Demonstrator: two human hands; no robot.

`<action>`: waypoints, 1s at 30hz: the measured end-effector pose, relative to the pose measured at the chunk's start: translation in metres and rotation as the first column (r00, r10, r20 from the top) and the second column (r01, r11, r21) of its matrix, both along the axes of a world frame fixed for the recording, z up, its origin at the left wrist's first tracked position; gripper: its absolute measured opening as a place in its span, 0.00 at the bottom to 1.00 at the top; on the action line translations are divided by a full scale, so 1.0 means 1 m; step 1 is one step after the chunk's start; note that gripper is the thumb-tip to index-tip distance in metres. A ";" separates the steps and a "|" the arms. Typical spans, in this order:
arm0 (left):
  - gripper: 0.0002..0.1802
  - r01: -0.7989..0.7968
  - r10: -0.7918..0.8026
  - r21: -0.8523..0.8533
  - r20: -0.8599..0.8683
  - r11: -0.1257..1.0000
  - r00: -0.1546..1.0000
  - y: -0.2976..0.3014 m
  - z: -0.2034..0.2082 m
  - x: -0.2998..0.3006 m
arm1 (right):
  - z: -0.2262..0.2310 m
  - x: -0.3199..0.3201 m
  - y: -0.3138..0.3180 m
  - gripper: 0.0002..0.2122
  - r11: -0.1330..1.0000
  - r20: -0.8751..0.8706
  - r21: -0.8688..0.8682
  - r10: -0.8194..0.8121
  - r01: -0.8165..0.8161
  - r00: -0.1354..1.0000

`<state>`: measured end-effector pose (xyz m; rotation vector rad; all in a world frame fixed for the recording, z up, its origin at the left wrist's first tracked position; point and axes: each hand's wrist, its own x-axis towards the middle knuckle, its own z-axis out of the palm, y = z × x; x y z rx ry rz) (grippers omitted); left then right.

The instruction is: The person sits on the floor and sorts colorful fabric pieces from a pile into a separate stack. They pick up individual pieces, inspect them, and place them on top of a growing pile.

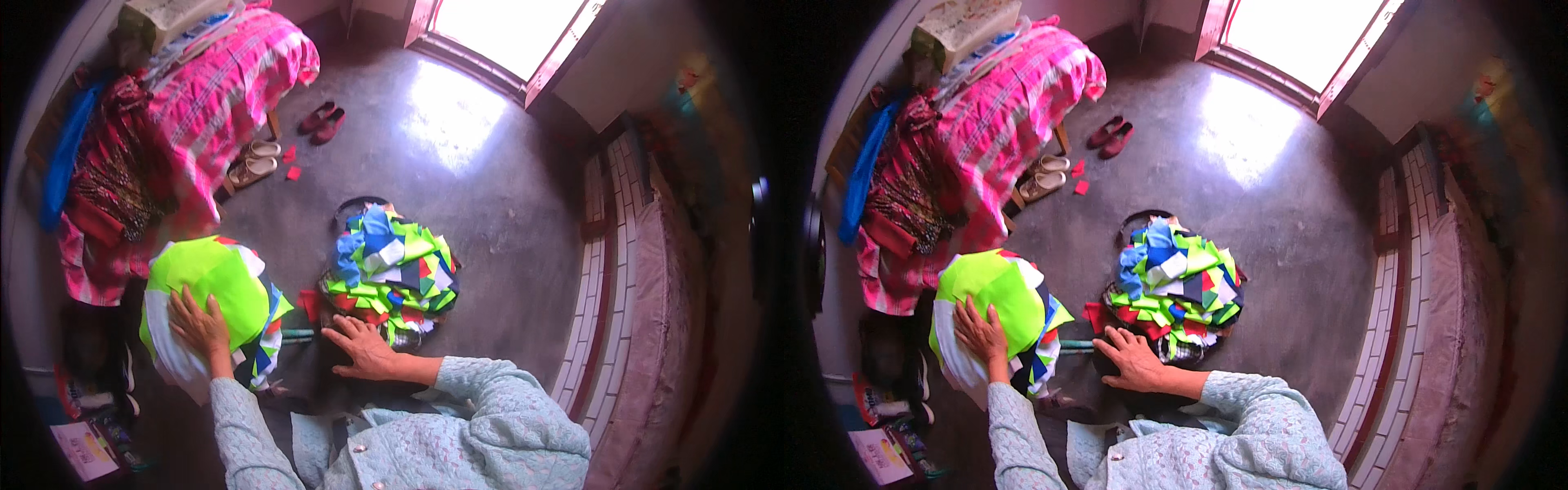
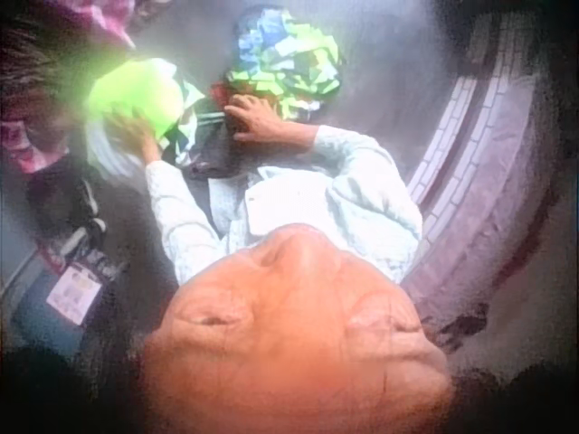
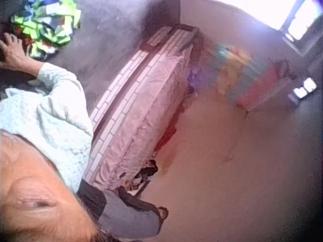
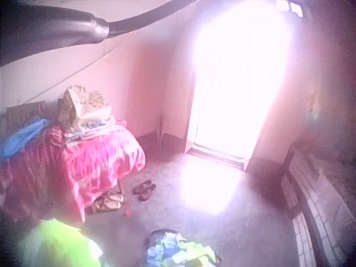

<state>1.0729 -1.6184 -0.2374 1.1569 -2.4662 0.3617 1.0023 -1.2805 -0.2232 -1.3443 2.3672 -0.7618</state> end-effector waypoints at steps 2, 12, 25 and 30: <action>0.33 -0.010 0.010 0.014 -0.006 1.000 1.000 0.001 0.004 -0.004 | 0.001 -0.002 -0.002 0.37 1.000 0.011 0.014 0.000 0.000 1.000; 0.34 -0.018 0.019 0.034 -0.035 0.999 0.999 0.006 0.013 -0.001 | 0.005 0.001 -0.006 0.33 0.999 0.010 0.023 0.022 -0.022 1.000; 0.34 -0.021 0.026 0.063 -0.076 0.998 0.997 0.007 0.011 -0.001 | 0.008 0.002 -0.009 0.33 0.997 0.037 0.063 0.042 -0.045 0.998; 0.33 -0.017 0.025 0.086 -0.099 0.996 0.995 0.010 0.015 -0.001 | 0.007 0.001 -0.009 0.33 0.995 0.038 0.082 0.046 -0.049 0.998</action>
